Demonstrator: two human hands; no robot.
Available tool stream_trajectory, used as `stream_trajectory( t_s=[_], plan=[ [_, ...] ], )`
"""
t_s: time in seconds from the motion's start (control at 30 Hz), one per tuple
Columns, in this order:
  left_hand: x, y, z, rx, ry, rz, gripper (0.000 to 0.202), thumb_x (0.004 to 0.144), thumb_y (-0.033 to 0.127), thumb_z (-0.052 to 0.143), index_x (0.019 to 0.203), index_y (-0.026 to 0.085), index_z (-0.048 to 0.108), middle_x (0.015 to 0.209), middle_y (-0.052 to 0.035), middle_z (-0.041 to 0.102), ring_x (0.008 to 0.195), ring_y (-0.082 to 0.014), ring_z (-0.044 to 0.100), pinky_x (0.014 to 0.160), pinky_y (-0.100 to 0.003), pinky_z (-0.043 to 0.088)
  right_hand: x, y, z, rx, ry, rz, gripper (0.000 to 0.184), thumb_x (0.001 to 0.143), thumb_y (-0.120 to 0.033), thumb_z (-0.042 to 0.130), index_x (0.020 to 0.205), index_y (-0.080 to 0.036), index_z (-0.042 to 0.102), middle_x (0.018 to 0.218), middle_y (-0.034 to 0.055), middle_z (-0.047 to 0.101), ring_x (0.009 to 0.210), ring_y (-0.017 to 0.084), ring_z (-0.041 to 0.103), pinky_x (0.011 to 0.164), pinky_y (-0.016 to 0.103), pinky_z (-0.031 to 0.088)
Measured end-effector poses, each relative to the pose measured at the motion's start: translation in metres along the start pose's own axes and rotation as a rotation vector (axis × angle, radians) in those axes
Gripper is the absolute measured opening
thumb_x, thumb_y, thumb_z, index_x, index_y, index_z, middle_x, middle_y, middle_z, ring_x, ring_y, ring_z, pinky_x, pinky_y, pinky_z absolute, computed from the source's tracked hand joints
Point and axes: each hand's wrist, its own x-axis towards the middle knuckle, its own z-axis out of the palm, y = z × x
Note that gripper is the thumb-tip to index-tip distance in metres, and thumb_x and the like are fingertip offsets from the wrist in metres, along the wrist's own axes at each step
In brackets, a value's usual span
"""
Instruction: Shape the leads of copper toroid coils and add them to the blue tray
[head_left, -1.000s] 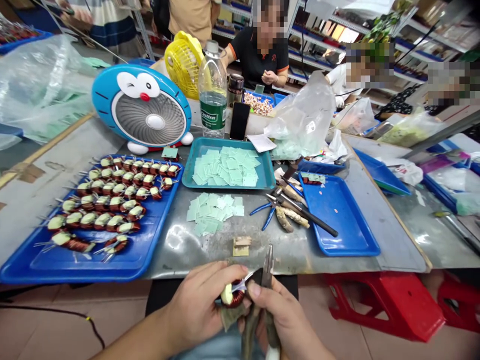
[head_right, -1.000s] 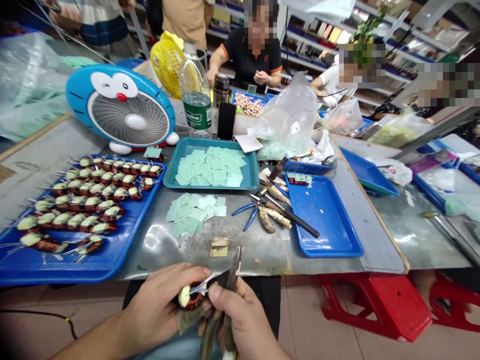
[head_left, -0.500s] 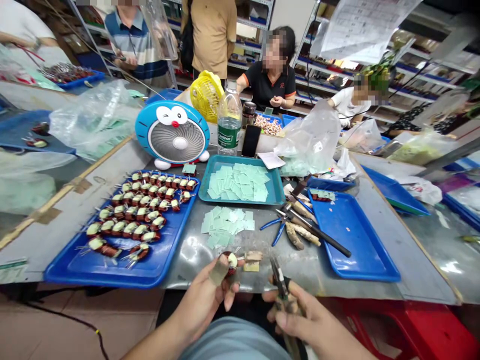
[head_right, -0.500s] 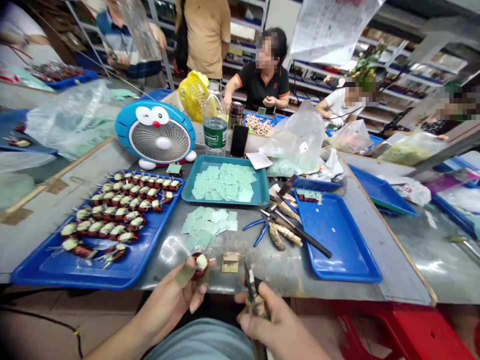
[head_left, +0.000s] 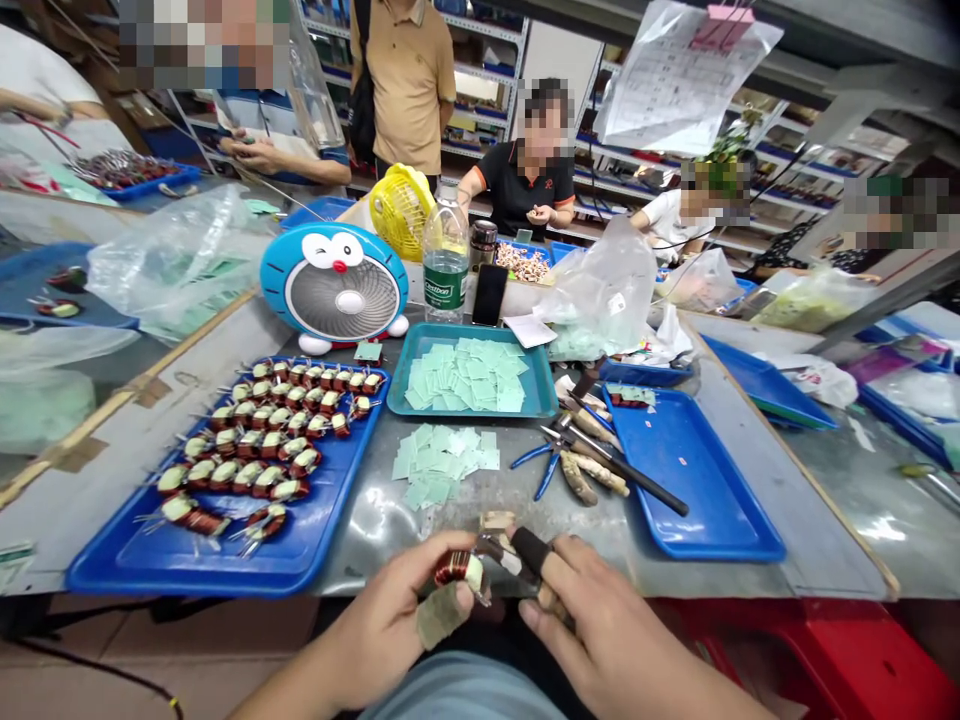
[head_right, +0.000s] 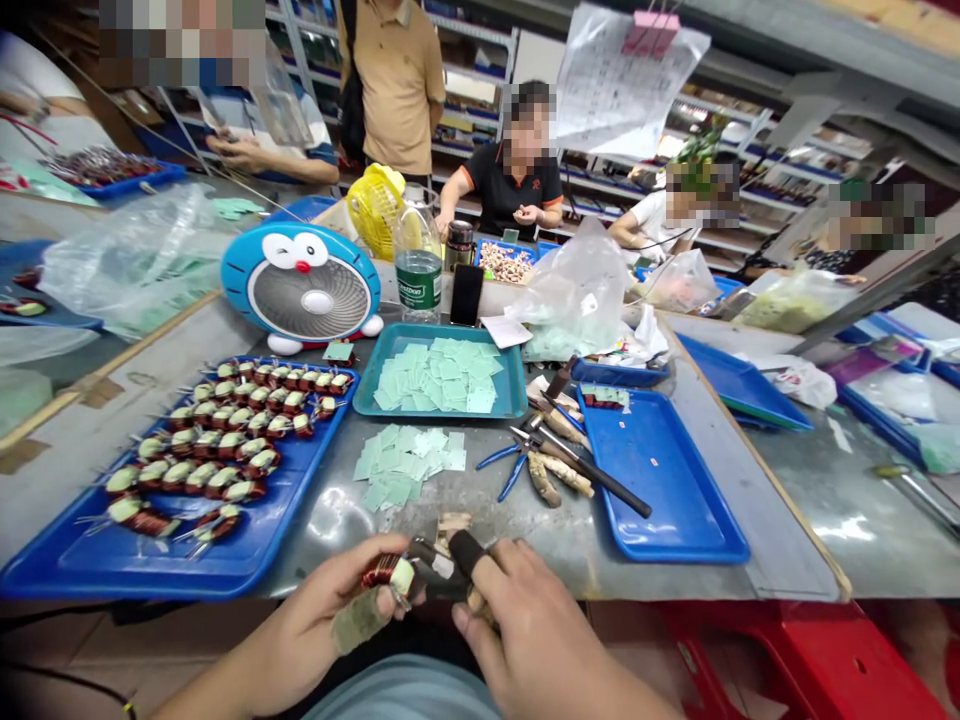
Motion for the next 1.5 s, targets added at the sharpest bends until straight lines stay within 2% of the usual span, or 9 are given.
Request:
stream_trajectory(
  t_s=[0.2, 0.4, 0.73, 1.0, 1.1, 1.2, 1.27, 1.33, 1.5],
  plan=[
    [0.005, 0.003, 0.000, 0.097, 0.035, 0.095, 0.049, 0.101, 0.066, 0.044, 0.109, 0.019, 0.058, 0.082, -0.0003, 0.060, 0.072, -0.0149, 0.053, 0.066, -0.024, 0.042, -0.002, 0.003, 0.007, -0.106, 0.184, -0.176, 0.003, 0.094, -0.018, 0.058, 0.093, -0.016, 0.060, 0.095, 0.0024, 0.056, 0.086, 0.010, 0.047, 0.075, 0.020, 0.033],
    [0.003, 0.012, -0.002, 0.065, 0.091, 0.136, 0.051, 0.100, 0.067, 0.044, 0.094, 0.018, 0.059, 0.076, -0.0001, 0.060, 0.067, -0.0137, 0.050, 0.062, -0.024, 0.037, -0.003, 0.000, 0.009, -0.240, 0.378, -0.277, 0.015, 0.098, -0.015, 0.048, 0.101, -0.017, 0.062, 0.098, 0.0047, 0.057, 0.090, 0.012, 0.047, 0.079, 0.021, 0.036],
    [0.004, 0.039, -0.027, 0.431, -0.148, 0.204, 0.024, 0.101, 0.044, 0.059, 0.106, 0.021, 0.064, 0.087, -0.0004, 0.065, 0.077, -0.0158, 0.058, 0.071, -0.023, 0.040, -0.002, -0.012, -0.057, -0.503, 0.181, -0.380, 0.009, 0.095, -0.017, 0.060, 0.086, -0.016, 0.062, 0.091, 0.0037, 0.054, 0.083, 0.011, 0.041, 0.074, 0.024, 0.027],
    [0.003, 0.045, -0.019, 0.472, -0.171, 0.221, 0.022, 0.099, 0.043, 0.062, 0.102, 0.022, 0.064, 0.089, -0.0011, 0.067, 0.080, -0.0171, 0.060, 0.069, -0.023, 0.039, 0.000, -0.018, -0.058, -0.629, 0.181, -0.438, 0.012, 0.083, -0.013, 0.072, 0.090, -0.020, 0.064, 0.086, 0.0029, 0.054, 0.081, 0.013, 0.036, 0.072, 0.027, 0.019],
    [-0.007, 0.029, -0.025, 0.457, -0.109, 0.187, 0.024, 0.100, 0.045, 0.059, 0.100, 0.021, 0.065, 0.084, -0.0006, 0.067, 0.074, -0.0161, 0.060, 0.068, -0.024, 0.040, -0.008, -0.016, -0.077, -0.638, 0.222, -0.475, 0.010, 0.091, -0.011, 0.058, 0.082, -0.017, 0.059, 0.082, 0.0051, 0.052, 0.079, 0.014, 0.035, 0.072, 0.027, 0.018],
    [-0.021, 0.011, -0.033, 0.354, 0.093, 0.056, 0.032, 0.104, 0.049, 0.050, 0.099, 0.020, 0.064, 0.078, -0.0001, 0.063, 0.069, -0.0154, 0.058, 0.063, -0.023, 0.041, -0.017, -0.008, -0.092, -0.645, 0.404, -0.392, 0.025, 0.099, -0.020, 0.052, 0.075, -0.013, 0.052, 0.081, 0.0065, 0.050, 0.079, 0.013, 0.037, 0.072, 0.025, 0.022],
    [-0.026, 0.006, -0.032, 0.192, 0.085, 0.027, 0.042, 0.103, 0.057, 0.047, 0.117, 0.020, 0.061, 0.089, -0.0033, 0.067, 0.079, -0.0185, 0.062, 0.071, -0.025, 0.046, -0.021, -0.004, -0.082, -0.594, 0.482, -0.311, 0.024, 0.099, -0.025, 0.056, 0.078, -0.013, 0.052, 0.083, 0.0060, 0.050, 0.078, 0.012, 0.038, 0.071, 0.024, 0.024],
    [-0.025, 0.010, -0.027, 0.083, 0.034, 0.063, 0.048, 0.102, 0.062, 0.046, 0.126, 0.022, 0.057, 0.096, -0.0047, 0.069, 0.084, -0.0195, 0.064, 0.075, -0.027, 0.048, -0.019, -0.002, -0.058, -0.466, 0.362, -0.317, 0.009, 0.098, -0.018, 0.055, 0.091, -0.014, 0.058, 0.095, 0.0052, 0.055, 0.087, 0.012, 0.043, 0.077, 0.023, 0.030],
    [-0.012, 0.032, -0.018, 0.280, -0.017, 0.177, 0.036, 0.104, 0.054, 0.049, 0.119, 0.023, 0.060, 0.088, -0.0005, 0.067, 0.077, -0.0156, 0.059, 0.072, -0.025, 0.043, -0.008, -0.005, -0.021, -0.381, 0.277, -0.290, 0.006, 0.094, -0.013, 0.059, 0.097, -0.018, 0.061, 0.099, 0.0022, 0.056, 0.090, 0.013, 0.042, 0.080, 0.025, 0.027]
  ],
)
